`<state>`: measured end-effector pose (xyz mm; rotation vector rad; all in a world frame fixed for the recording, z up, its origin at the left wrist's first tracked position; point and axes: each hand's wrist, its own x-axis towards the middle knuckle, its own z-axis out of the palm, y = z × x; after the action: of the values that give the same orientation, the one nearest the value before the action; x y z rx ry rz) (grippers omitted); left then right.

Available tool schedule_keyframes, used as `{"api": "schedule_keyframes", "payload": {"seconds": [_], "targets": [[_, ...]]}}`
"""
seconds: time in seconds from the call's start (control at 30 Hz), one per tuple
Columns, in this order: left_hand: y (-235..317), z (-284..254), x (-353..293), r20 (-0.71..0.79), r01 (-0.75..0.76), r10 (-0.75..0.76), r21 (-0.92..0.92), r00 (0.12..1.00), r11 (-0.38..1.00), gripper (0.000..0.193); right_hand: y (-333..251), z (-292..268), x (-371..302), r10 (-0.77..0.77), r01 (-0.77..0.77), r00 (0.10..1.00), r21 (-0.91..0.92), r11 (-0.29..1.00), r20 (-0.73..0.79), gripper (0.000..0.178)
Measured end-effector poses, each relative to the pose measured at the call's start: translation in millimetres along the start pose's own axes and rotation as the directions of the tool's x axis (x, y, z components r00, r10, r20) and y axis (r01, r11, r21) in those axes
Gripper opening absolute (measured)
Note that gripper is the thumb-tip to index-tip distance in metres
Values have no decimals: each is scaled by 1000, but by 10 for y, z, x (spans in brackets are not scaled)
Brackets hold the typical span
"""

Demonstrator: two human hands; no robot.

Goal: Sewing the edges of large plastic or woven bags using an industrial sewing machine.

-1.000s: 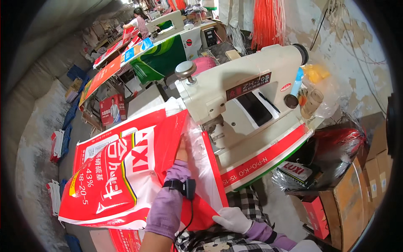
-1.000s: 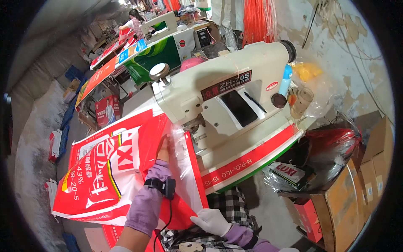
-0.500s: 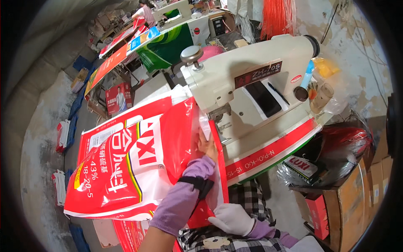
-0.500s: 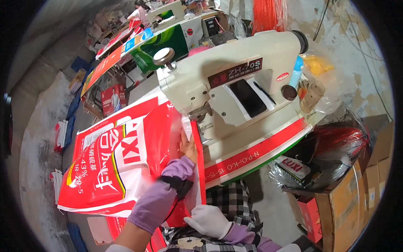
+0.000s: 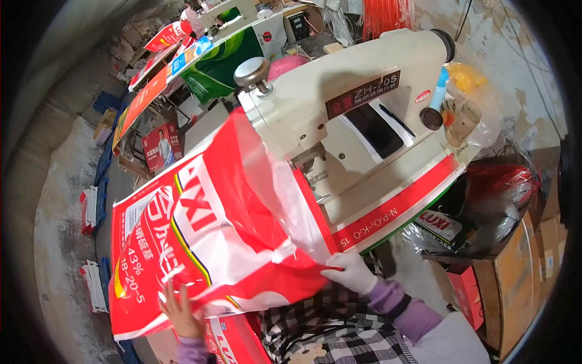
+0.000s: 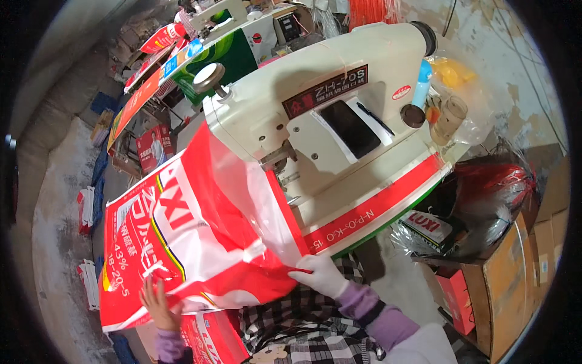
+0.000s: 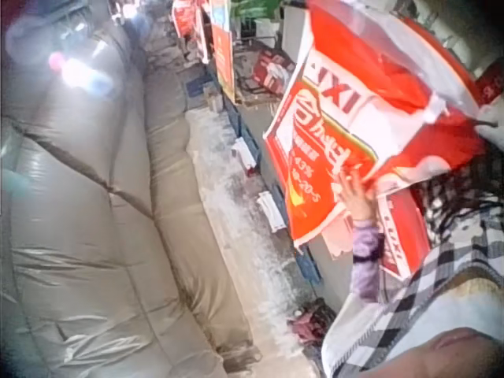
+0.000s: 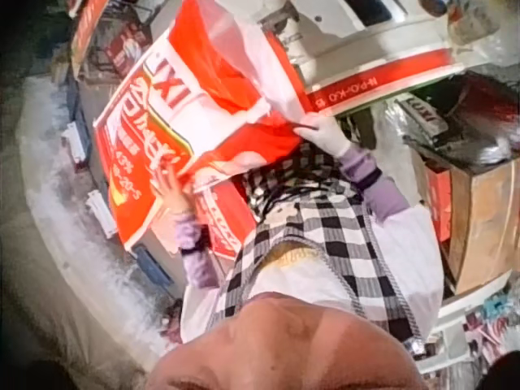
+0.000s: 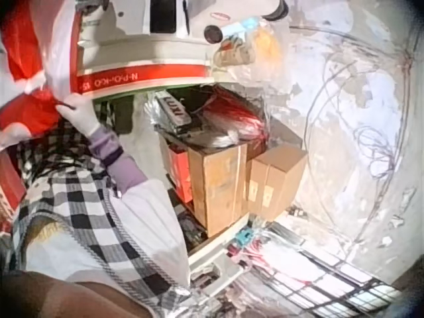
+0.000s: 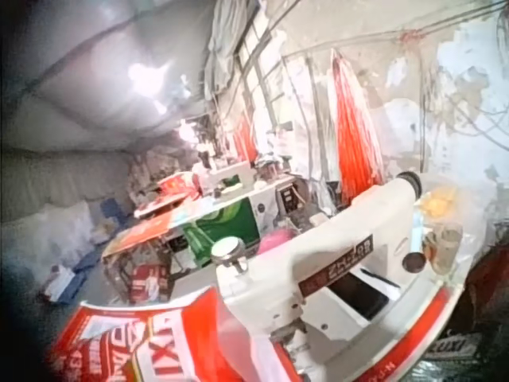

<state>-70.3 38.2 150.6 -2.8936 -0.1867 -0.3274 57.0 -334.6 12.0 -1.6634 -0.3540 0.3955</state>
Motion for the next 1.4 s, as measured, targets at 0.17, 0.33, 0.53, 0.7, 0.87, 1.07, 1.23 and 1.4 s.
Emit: {"api": "schedule_keyframes", "payload": {"seconds": [0.17, 0.33, 0.53, 0.7, 0.87, 1.07, 1.23, 1.4], "targets": [[-1626, 900, -102, 94, -57, 63, -59, 994, 997, 55, -164, 277, -33, 59, -57, 998, -47, 997, 35, 41], [-1959, 1656, 175, 281, 37, -61, 91, 958, 995, 47, -288, 940, 830, -403, 439, 892, -596, 672, 203, 53], [-2637, 1414, -192, -72, 499, -496, 27, 865, 866, 42, -1078, 1312, 1041, -154, 152, 987, 50, 987, 54, 50], [-2428, 1395, -2030, 719, 303, -600, -694, 352, -653, 61, -699, 1574, 549, -496, 551, 723, 30, 834, 480, 22], [-682, 1101, -3082, 774, 382, -514, -630, 369, -676, 67, -774, 1503, 1371, -460, 383, 887, -625, 680, 43, 73], [119, 777, -5132, 255, 988, -955, 2, -149, -153, 50, -1155, 2239, 932, -481, 741, 645, -334, 583, 593, 39], [810, 321, -7402, 164, 956, -952, 185, -258, -227, 42, -705, 3564, 29, -280, 829, 367, -176, 530, 887, 59], [1593, 823, -6772, 216, 763, -783, -183, -584, -620, 36, 594, 3689, 300, 243, 599, 520, -552, 580, 819, 51]]}}
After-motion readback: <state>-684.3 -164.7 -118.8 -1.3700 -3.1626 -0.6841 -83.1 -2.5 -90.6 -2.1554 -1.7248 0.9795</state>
